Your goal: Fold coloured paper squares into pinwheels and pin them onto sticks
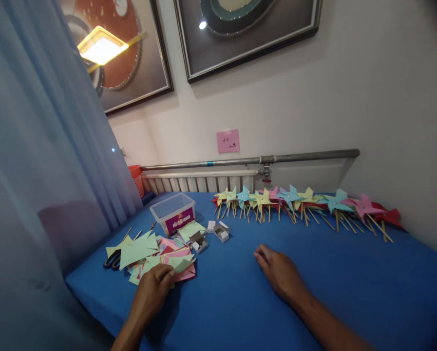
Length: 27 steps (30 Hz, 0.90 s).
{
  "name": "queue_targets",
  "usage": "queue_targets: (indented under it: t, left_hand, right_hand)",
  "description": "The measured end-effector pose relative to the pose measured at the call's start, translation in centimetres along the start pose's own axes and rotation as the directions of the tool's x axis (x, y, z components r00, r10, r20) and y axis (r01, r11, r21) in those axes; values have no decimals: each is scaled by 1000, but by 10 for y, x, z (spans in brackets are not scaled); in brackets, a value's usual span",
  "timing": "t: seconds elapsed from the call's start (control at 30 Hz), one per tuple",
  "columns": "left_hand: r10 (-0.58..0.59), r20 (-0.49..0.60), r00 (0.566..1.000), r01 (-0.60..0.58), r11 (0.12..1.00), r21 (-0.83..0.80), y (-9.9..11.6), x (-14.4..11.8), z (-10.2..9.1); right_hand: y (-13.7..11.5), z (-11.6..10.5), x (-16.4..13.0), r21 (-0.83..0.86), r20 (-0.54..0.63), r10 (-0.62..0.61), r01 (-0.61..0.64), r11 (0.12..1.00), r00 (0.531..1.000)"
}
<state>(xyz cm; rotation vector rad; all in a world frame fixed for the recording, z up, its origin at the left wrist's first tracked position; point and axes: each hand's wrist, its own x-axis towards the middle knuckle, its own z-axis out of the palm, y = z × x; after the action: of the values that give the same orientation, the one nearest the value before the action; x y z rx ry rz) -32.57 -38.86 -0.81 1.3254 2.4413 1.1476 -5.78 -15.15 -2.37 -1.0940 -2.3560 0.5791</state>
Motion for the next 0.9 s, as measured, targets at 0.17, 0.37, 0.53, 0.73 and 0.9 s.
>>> queue_targets:
  t: [0.17, 0.37, 0.53, 0.73, 0.9]
  left_hand:
    - [-133, -215, 968, 90, 975, -201, 6, 9, -5]
    - [-210, -369, 905, 52, 918, -394, 30, 33, -7]
    - [-276, -154, 949, 60, 636, -769, 70, 59, 16]
    - [-119, 153, 981, 190, 427, -884, 136, 92, 73]
    - [43, 367, 929, 337, 306, -890, 160, 99, 125]
  right_hand:
    - [0, -1, 0, 3, -11, -4, 4, 1000, 1000]
    - [-2, -1, 2, 30, 7, 45, -45, 999, 999]
    - [-1, -1, 3, 137, 2, 36, -36, 990, 999]
    - [11, 0, 8, 546, -82, 163, -93, 832, 983]
    - [15, 2, 7, 929, 97, 170, -150, 337, 981]
